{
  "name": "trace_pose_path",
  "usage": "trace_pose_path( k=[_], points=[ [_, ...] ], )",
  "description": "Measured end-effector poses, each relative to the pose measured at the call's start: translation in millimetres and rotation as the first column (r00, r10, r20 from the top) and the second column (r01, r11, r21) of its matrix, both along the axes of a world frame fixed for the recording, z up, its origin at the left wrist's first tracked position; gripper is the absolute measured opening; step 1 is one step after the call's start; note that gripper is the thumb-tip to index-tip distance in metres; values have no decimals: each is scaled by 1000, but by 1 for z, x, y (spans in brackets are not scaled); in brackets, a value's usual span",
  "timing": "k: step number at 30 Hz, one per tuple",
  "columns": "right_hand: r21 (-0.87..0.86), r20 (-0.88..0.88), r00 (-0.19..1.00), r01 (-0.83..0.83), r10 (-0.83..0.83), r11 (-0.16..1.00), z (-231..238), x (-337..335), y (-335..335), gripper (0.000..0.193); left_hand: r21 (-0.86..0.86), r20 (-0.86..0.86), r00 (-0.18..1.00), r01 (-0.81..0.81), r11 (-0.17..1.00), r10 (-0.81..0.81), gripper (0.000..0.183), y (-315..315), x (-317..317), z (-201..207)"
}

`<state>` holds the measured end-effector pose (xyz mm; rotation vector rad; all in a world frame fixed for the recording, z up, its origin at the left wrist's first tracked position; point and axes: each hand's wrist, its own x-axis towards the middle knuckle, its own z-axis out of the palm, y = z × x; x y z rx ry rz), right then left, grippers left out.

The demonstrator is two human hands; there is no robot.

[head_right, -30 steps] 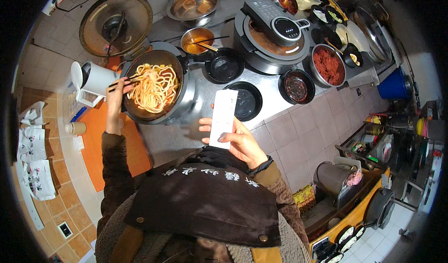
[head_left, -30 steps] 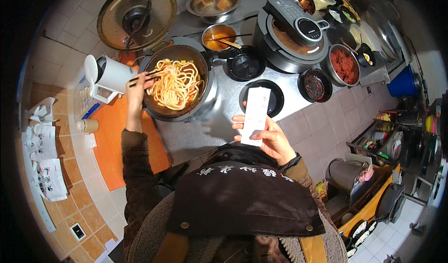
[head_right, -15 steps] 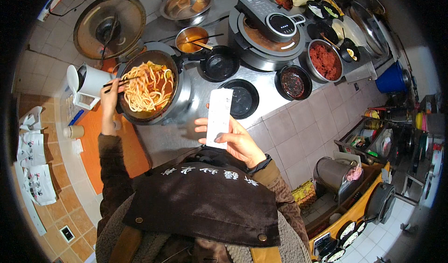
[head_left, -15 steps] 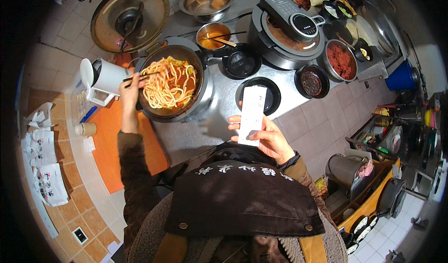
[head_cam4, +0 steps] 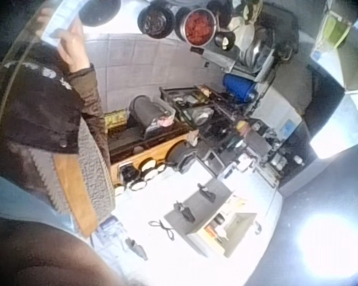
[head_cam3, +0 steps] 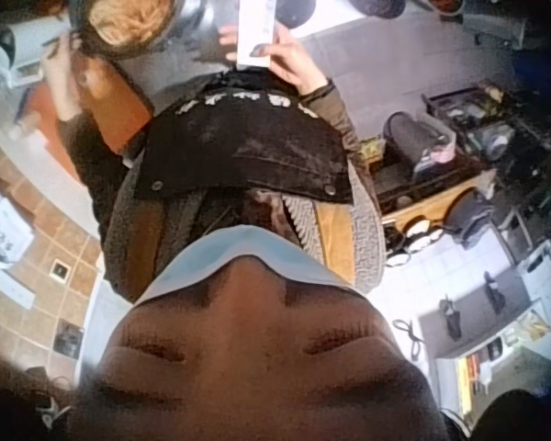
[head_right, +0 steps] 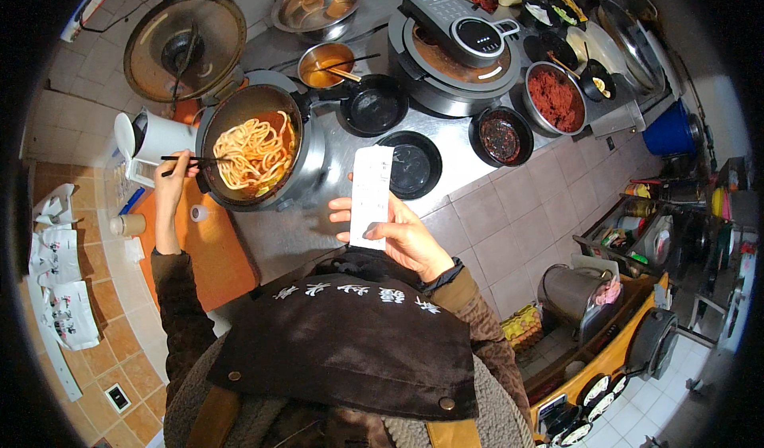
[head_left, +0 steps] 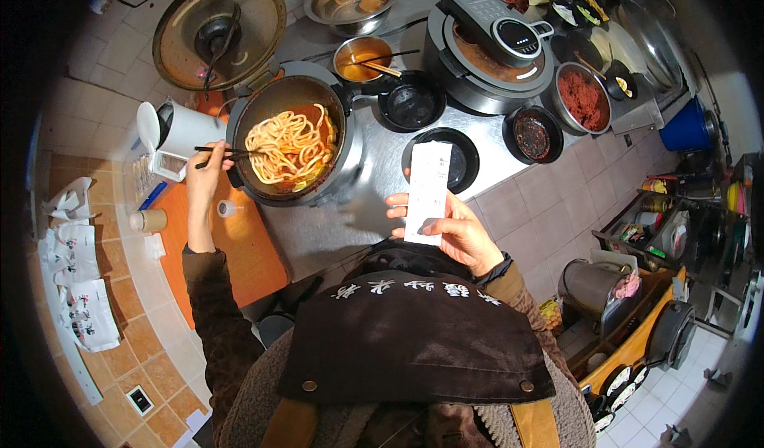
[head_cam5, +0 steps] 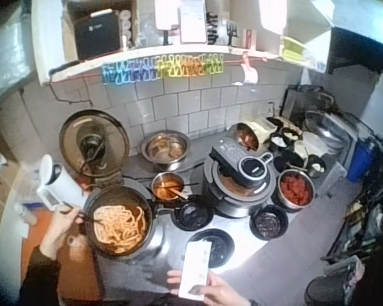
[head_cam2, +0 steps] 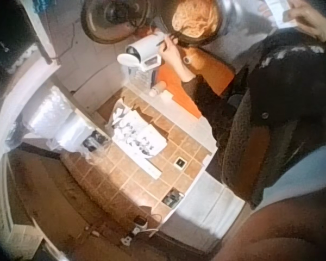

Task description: The person assembles a noodle dish by placing noodles in a bowl, adding a red sauce, and topping with cooked meat using chopsticks. The person also handles a small paper slip and moves between the cooking station and a sink area.

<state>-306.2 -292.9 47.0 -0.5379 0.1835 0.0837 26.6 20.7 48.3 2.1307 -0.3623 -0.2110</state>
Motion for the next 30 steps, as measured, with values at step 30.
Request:
trace_pose_path(
  k=[30],
  points=[
    [0, 14, 1000, -21, 21, 1000, -3, 3, 2, 88, -8, -54, 998, -15, 1000, 14, 27, -15, 32, -28]
  ],
)
